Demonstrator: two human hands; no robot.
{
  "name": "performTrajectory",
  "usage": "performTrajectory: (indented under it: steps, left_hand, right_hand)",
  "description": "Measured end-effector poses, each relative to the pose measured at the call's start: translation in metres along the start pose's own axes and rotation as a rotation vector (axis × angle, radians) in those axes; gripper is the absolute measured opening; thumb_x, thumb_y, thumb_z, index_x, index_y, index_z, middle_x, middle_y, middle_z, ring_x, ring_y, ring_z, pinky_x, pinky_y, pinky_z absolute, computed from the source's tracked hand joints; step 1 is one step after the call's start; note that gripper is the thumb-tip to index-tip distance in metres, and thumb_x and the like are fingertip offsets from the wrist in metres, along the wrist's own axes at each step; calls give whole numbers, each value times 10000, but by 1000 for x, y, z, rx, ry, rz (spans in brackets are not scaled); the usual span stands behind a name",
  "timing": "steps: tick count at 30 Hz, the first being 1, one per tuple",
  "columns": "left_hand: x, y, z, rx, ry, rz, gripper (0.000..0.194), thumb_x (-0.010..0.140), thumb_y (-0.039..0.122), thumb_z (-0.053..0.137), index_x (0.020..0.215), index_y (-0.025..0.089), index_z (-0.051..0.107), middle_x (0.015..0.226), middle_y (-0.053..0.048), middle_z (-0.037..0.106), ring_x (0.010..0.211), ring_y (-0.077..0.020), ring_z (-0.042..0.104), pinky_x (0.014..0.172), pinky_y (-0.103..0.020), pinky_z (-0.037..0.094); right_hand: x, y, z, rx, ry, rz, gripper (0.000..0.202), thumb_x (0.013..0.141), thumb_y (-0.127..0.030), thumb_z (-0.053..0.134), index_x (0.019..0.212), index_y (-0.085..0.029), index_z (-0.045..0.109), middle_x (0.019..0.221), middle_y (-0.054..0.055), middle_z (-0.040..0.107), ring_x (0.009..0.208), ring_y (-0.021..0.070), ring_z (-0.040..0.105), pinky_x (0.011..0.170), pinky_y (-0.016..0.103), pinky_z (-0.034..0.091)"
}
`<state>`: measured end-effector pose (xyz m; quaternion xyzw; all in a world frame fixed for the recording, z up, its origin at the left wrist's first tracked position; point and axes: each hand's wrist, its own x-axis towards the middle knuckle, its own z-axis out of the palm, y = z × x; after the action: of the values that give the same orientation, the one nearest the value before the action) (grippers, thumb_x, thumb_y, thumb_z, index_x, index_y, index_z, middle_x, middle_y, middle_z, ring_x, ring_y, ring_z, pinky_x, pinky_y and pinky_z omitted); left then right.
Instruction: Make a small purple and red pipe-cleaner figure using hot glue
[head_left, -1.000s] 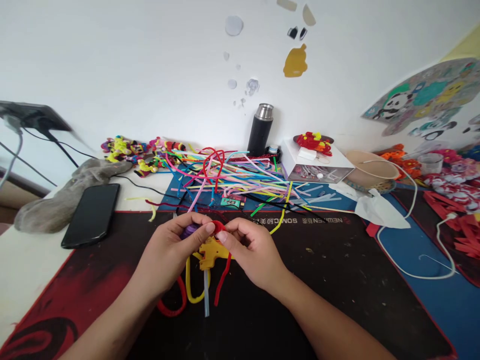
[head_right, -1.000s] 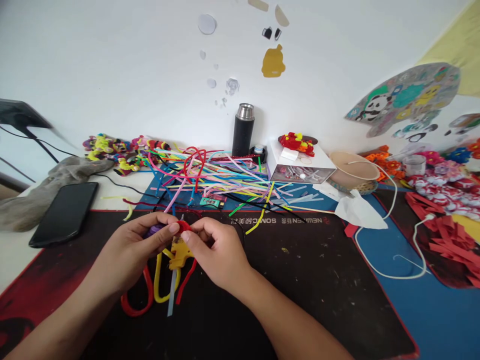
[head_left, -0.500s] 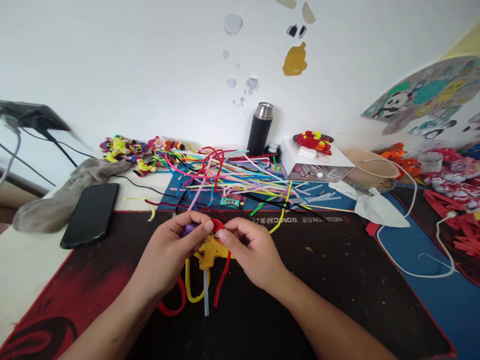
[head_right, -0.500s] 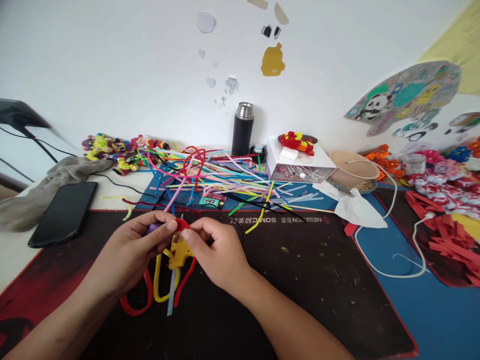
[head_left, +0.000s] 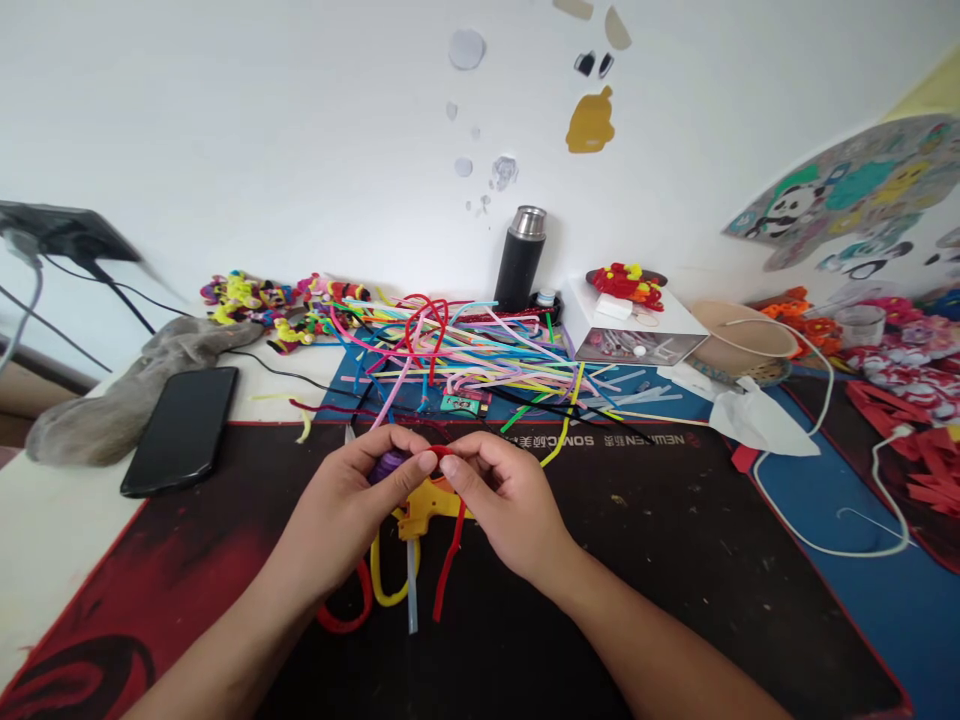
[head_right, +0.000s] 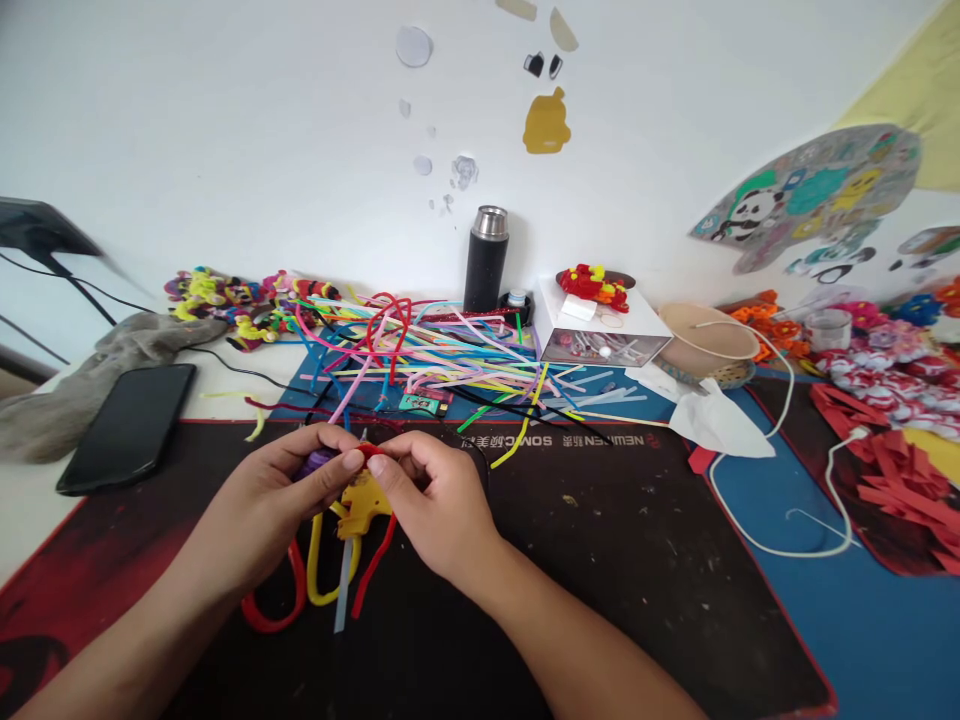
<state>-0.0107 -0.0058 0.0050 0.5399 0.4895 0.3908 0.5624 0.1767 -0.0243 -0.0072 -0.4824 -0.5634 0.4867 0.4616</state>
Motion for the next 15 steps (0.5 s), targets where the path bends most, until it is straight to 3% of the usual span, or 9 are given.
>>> performTrajectory:
  steps: [5, 11, 15]
  left_hand:
    - [1, 1, 2, -6, 7, 16, 290, 918, 485, 820, 1067, 247, 746, 939, -11, 730, 833, -184, 659, 727, -262, 526]
    - [-1, 2, 4, -18, 6, 32, 428, 906, 325, 773, 1323, 274, 691, 1163, -47, 765, 1062, -239, 719, 942, -344, 583]
    - [0, 1, 7, 43, -24, 58, 587, 930, 363, 744, 1495, 271, 614, 1275, -90, 782, 1194, -292, 735, 1061, -443, 580]
  right_hand:
    - [1, -4, -1, -8, 23, -10, 250, 994, -418, 666, 898, -197, 730, 677, -27, 573, 600, 131, 483, 556, 255, 370]
    - [2, -4, -5, 67, 27, 41, 289, 986, -473, 695, 882, -203, 704, 627, -57, 491, 551, 114, 407, 521, 253, 329]
    - [4, -3, -7, 123, -1, 98, 343, 971, -542, 721, 912, -205, 715, 621, -60, 486, 525, 111, 409, 490, 255, 315]
